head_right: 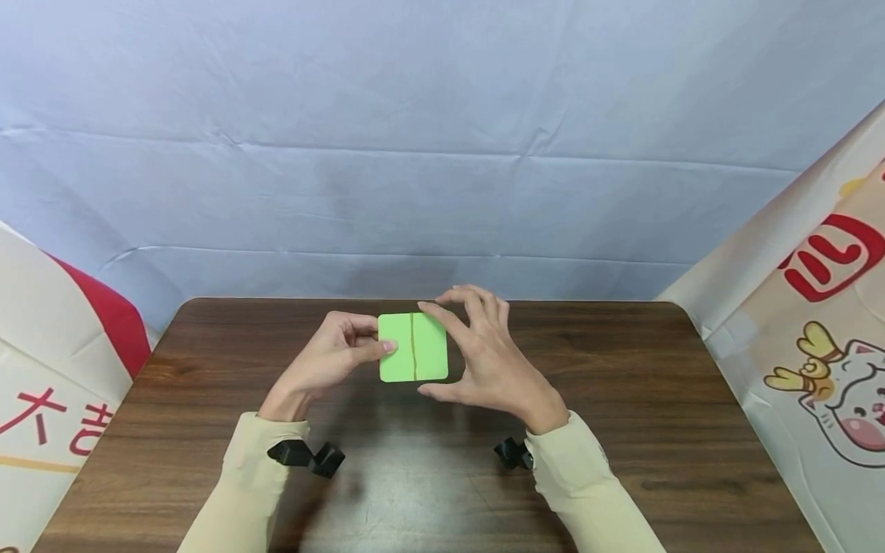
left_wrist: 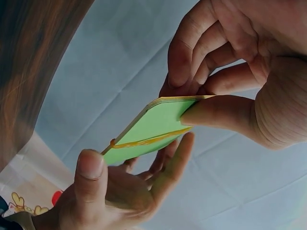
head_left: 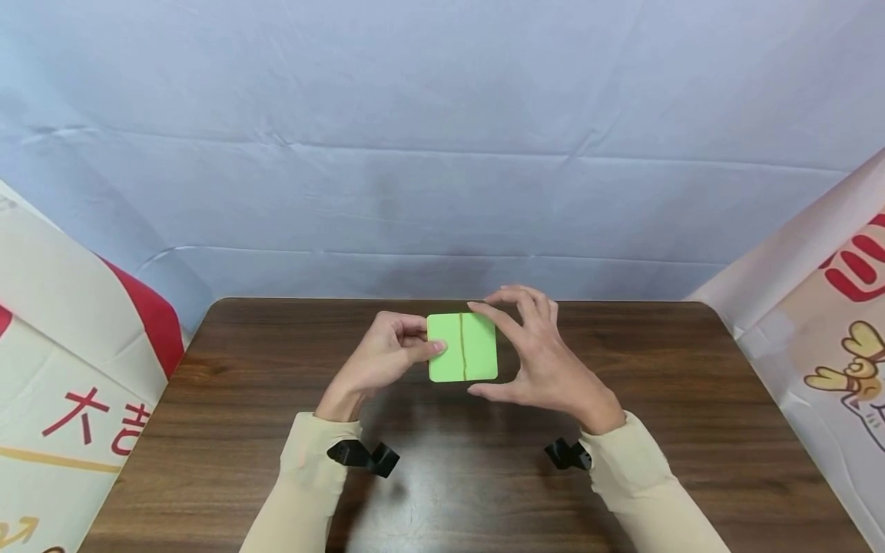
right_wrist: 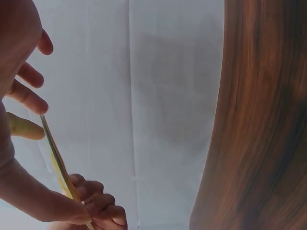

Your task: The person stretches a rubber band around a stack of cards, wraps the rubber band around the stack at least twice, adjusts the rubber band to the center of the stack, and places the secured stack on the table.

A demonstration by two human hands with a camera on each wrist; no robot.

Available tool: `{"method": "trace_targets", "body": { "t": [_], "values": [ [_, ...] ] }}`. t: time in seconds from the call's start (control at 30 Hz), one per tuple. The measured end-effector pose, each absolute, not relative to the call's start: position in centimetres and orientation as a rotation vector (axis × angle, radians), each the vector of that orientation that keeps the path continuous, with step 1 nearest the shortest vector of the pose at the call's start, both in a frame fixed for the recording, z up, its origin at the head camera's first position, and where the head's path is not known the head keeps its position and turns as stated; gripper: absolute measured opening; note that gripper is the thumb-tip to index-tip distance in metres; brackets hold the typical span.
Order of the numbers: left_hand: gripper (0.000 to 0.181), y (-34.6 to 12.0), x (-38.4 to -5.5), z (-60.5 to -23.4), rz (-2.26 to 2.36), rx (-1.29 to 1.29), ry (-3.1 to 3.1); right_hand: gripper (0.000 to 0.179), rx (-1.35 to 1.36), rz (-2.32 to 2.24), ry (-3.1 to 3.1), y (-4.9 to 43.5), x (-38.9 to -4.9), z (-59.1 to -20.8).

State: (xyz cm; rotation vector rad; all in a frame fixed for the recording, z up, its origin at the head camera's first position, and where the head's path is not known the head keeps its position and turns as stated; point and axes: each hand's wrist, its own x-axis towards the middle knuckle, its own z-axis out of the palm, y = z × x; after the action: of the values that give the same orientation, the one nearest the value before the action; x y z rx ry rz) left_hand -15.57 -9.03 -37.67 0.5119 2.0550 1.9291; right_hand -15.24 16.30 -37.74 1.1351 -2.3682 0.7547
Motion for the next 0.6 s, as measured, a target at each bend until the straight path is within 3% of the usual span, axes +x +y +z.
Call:
{"method": "trace_targets", "body": {
  "t": [0.17,0.23,0.43,0.6],
  "values": [
    [0.011,-9.3,-15.7,-38.3,1.867,0.545,2.092,0.094,1.113,0.728,-2.416,16.6,-15.3,-38.2],
    [0.017,-9.3,-15.9,-38.8,1.809,0.595,2.171,0.091,1.103,0.725,-2.45,16.5,-15.4,-38.7],
    [0.079,-9.6,-16.2,-40.7,1.431,0.77,2.533,0.087,1.033,0.77,-2.611,16.4,-16.1,-41.2],
    [0.093,-9.5,-16.9,-42.7,1.124,0.827,2.703,0.088,0.976,0.83,-2.735,16.4,-16.9,-43.6]
  ]
}}
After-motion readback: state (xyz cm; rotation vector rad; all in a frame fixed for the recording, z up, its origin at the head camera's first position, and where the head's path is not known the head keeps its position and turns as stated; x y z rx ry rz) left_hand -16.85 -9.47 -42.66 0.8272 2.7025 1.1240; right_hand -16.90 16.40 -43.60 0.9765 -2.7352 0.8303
